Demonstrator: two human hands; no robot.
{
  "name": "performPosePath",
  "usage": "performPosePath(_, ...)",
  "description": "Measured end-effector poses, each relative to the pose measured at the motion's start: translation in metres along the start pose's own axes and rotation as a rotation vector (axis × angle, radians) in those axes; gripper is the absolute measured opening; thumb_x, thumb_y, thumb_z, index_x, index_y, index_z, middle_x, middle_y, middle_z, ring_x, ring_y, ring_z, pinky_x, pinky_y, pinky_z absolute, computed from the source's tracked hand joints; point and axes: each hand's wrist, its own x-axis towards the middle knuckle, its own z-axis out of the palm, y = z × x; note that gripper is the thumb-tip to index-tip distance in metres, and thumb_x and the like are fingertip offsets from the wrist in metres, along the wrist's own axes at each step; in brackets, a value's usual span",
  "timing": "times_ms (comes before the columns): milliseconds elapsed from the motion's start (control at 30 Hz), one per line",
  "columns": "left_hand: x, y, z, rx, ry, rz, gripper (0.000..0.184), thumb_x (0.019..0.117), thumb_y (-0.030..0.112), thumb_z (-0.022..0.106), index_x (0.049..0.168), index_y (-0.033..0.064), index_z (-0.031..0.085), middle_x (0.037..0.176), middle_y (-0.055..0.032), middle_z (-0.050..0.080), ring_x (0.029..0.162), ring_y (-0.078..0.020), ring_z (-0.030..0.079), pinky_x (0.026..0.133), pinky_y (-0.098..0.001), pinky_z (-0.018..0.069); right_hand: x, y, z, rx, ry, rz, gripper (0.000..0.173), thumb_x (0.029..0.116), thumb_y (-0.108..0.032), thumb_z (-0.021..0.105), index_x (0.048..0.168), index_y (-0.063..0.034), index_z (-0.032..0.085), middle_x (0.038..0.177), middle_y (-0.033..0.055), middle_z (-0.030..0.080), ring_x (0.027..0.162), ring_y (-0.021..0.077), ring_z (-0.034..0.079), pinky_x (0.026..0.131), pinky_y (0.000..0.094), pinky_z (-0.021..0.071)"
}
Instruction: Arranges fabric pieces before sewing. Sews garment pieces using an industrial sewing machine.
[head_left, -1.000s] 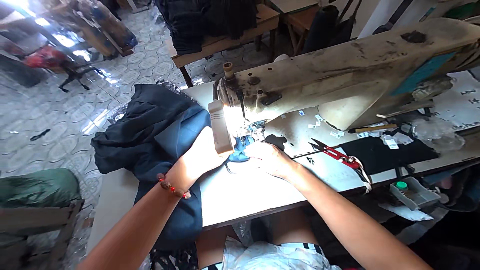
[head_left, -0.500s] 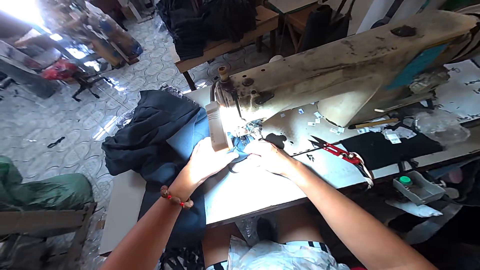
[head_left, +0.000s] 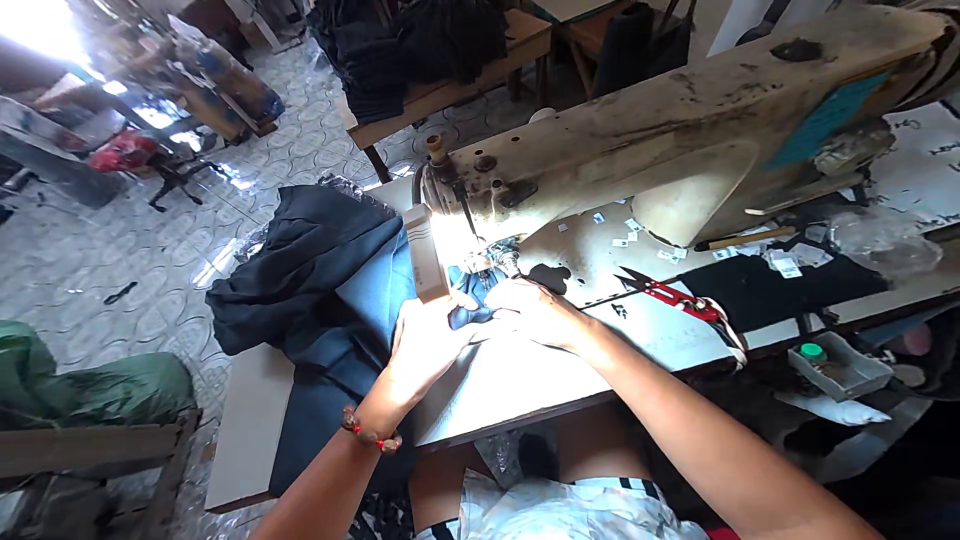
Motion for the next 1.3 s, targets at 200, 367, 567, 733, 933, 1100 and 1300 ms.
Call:
performPosePath(200,0.005,-0.001,-0.013,0.323,-0.012,0.211,0.013,0.0912,0.023,0.078,0.1,0.014,0.078,0.09,-0.0104,0.073,0.087,-0.0327,0.069,0.076,-0.0543,0.0526,0.0,-0.004,-0.002,-0.034,-0.027,0.018,0.015,0.095,-0.011,0.063,0.104,-0.0057,0.074,0.108,0.0093,0.071,0.111,0.023,0.066,0.102,0.039,0.0504)
performPosePath(367,-0.006,0.008,0.008,0.29,-0.096,0.456,0.015,0.0956,0.028,0.069,0.09,0.0155,0.077,0.09,-0.0064,0.069,0.088,-0.0281,0.067,0.075,-0.0491,0.0526,-0.006,0.0,-0.007,-0.034,-0.036,-0.101,0.017,0.0946,-0.011,0.062,0.1,-0.0071,0.078,0.111,0.0095,0.073,0.117,0.0245,0.065,0.106,0.0405,0.0488)
performPosePath(567,-0.013,-0.001,0.045,0.115,-0.029,0.595,0.02,0.0978,0.026,0.064,0.091,0.0092,0.073,0.079,-0.008,0.065,0.073,-0.0257,0.065,0.065,-0.0414,0.0527,-0.039,-0.013,-0.004,-0.045,-0.006,-0.146,0.022,0.0996,-0.015,0.058,0.099,-0.0086,0.079,0.109,0.0076,0.077,0.111,0.0194,0.07,0.099,0.0357,0.054)
performPosePath(733,0.007,-0.018,0.013,0.313,-0.124,0.61,0.016,0.0921,0.031,0.072,0.098,0.0173,0.078,0.112,-0.0026,0.074,0.095,-0.0275,0.066,0.075,-0.0468,0.0497,-0.039,-0.019,-0.006,-0.1,-0.013,-0.19,0.021,0.1007,-0.013,0.058,0.097,-0.0083,0.078,0.113,0.0082,0.074,0.116,0.0213,0.067,0.102,0.0362,0.0521)
performPosePath(933,0.002,-0.022,0.022,0.227,-0.149,0.622,0.018,0.1003,0.023,0.061,0.097,0.0154,0.077,0.106,-0.0055,0.073,0.087,-0.0265,0.068,0.067,-0.0422,0.0524,-0.044,-0.024,-0.003,-0.071,-0.015,-0.085,0.024,0.1013,-0.013,0.055,0.101,-0.0064,0.078,0.112,0.0098,0.076,0.116,0.0231,0.07,0.102,0.0371,0.0534)
performPosePath(1100,0.012,-0.027,0.019,0.301,-0.181,0.547,0.034,0.1017,0.042,0.055,0.102,0.0152,0.075,0.105,-0.0052,0.071,0.09,-0.0274,0.067,0.068,-0.0434,0.052,-0.025,-0.016,-0.005,-0.14,0.006,-0.101,0.024,0.0998,-0.018,0.058,0.099,-0.0075,0.079,0.107,0.0087,0.076,0.11,0.0223,0.07,0.097,0.038,0.0543)
performPosePath(1300,0.019,-0.022,-0.024,0.329,-0.072,0.384,0.029,0.1017,0.014,0.058,0.128,0.0084,0.069,0.127,-0.0194,0.064,0.116,-0.0404,0.06,0.092,-0.0558,0.0499,-0.001,0.0,-0.007,-0.124,0.015,-0.115,0.017,0.0939,-0.009,0.06,0.097,-0.003,0.075,0.104,0.0114,0.074,0.107,0.0248,0.07,0.099,0.0382,0.0535)
